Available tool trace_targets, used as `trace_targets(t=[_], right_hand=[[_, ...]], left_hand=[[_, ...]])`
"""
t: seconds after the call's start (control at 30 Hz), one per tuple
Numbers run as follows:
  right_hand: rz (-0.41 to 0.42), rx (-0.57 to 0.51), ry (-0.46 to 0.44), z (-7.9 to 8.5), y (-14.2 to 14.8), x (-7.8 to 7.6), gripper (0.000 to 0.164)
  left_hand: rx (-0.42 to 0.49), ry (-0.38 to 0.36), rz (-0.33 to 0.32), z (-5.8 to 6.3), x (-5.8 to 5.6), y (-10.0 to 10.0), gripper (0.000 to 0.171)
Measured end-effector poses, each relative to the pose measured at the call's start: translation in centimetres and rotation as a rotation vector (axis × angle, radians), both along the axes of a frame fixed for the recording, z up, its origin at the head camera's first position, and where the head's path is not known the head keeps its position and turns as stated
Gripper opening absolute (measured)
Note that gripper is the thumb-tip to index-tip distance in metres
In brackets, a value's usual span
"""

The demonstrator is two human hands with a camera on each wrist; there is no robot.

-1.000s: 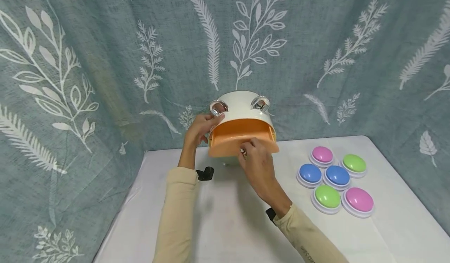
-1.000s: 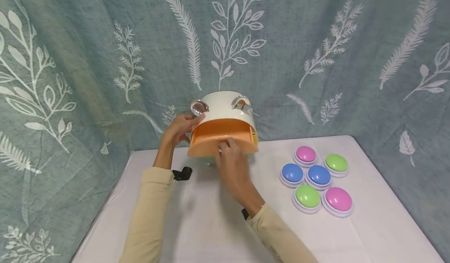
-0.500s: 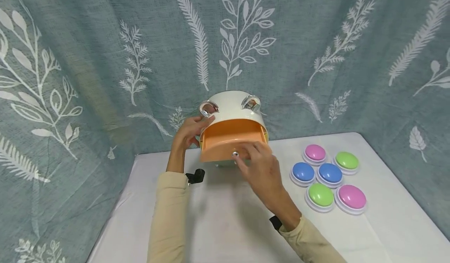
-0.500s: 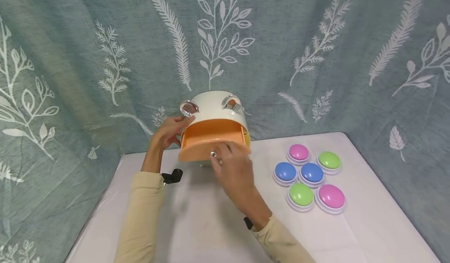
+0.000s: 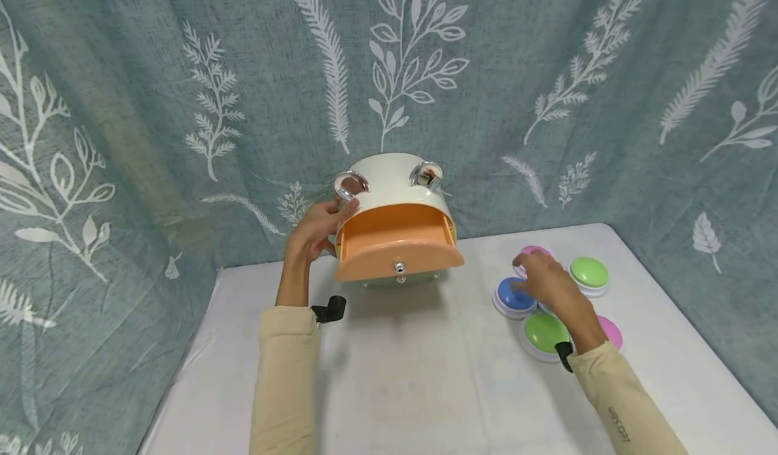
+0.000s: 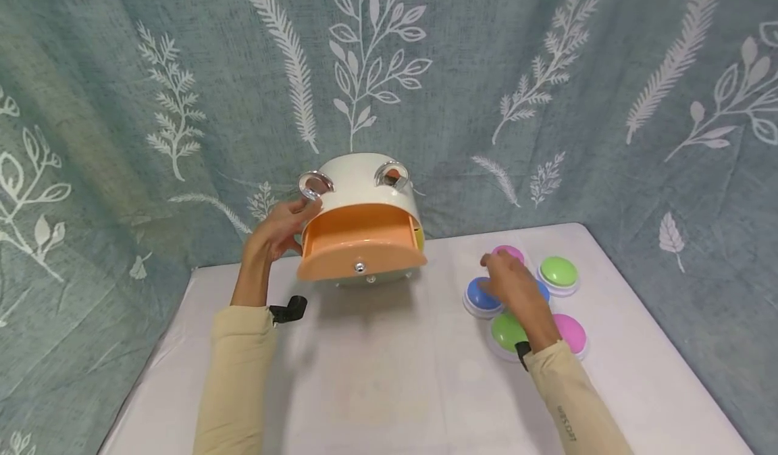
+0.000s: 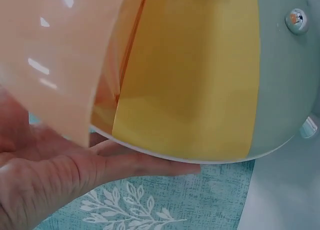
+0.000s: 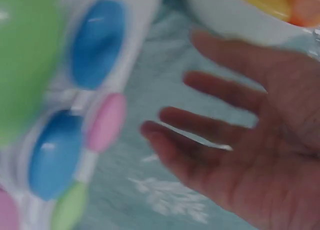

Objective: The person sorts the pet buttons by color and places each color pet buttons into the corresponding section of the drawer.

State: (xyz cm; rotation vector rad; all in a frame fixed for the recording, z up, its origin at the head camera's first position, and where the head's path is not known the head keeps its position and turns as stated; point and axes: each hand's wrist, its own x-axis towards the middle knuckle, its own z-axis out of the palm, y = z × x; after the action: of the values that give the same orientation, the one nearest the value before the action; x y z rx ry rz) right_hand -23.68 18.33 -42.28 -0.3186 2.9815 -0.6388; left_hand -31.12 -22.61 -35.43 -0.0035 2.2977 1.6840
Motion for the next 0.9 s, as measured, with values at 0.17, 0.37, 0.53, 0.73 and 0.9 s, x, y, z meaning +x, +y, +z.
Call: trace_targets(t=[0.17, 0.37, 0.53, 0.73, 0.9], right_hand=[[0.093, 0.07, -0.204, -3.1, 0.2, -0.3, 0.068], [0.045, 0.075, -0.176, -4.5, -0.8, -0.9, 0.069], [0.014, 0.031, -0.125, -4.3, -1.1, -0.9, 0.066], [-0.035, -0.021, 0.058, -0.6, -1.3, 0.0, 0.066], [-0.058, -0.048, 0.191, 4.0, -2.0, 1.3, 0.064]], left_hand=[[0.02, -0.024, -0.01, -0.3, 0.3, -0.4, 0.081], [0.071, -0.059, 0.002, -0.4, 0.1, -0.4, 0.089], [0.091, -0.062, -0.001, -0.4, 0.0, -0.3, 0.092], [0.068, -0.049, 0.005, -0.4, -0.1, -0.3, 0.091], [0.053, -0.035, 0.006, -0.4, 0.0, -0.4, 0.091]])
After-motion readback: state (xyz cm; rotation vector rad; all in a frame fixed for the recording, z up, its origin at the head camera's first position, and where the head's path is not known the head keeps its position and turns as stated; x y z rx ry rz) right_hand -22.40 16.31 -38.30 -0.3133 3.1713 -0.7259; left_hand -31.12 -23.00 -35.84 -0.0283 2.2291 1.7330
